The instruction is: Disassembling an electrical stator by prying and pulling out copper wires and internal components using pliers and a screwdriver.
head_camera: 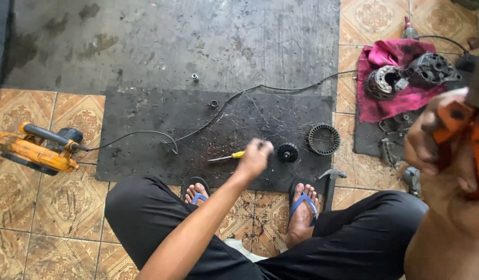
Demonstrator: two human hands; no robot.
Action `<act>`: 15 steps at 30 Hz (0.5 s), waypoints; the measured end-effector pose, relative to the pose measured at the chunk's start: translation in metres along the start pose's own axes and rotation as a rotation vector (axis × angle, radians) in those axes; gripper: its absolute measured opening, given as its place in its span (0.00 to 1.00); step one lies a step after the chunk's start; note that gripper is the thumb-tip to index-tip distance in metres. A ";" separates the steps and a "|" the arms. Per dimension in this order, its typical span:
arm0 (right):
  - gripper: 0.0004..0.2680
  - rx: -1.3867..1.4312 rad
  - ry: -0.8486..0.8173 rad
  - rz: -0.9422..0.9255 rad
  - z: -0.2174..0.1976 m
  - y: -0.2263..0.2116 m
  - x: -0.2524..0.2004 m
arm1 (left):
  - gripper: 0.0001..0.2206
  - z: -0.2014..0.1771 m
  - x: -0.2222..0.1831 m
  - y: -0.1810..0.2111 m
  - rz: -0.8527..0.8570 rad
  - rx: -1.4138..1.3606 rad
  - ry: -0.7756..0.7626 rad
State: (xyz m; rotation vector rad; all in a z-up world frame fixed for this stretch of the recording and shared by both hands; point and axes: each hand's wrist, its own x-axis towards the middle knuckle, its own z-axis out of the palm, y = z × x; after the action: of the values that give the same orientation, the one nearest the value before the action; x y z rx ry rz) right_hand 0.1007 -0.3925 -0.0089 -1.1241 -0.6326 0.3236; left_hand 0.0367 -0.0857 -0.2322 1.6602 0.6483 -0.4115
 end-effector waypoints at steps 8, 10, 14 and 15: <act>0.21 0.016 0.139 -0.048 0.012 -0.018 -0.002 | 0.20 0.082 0.059 -0.034 0.216 0.754 -0.080; 0.21 -0.131 0.227 -0.046 0.031 -0.033 0.001 | 0.30 0.100 0.074 -0.041 0.277 0.833 -0.018; 0.25 -0.164 0.460 0.011 0.060 -0.056 0.004 | 0.42 0.123 0.110 -0.080 0.377 1.023 0.033; 0.25 -0.157 0.544 0.041 0.069 -0.062 0.004 | 0.39 0.129 0.122 -0.094 0.516 1.053 0.100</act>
State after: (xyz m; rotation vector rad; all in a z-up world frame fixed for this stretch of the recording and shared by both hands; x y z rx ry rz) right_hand 0.0572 -0.3649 0.0681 -1.3085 -0.1546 -0.0056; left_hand 0.0847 -0.1797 -0.4034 2.7631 -0.0040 -0.2974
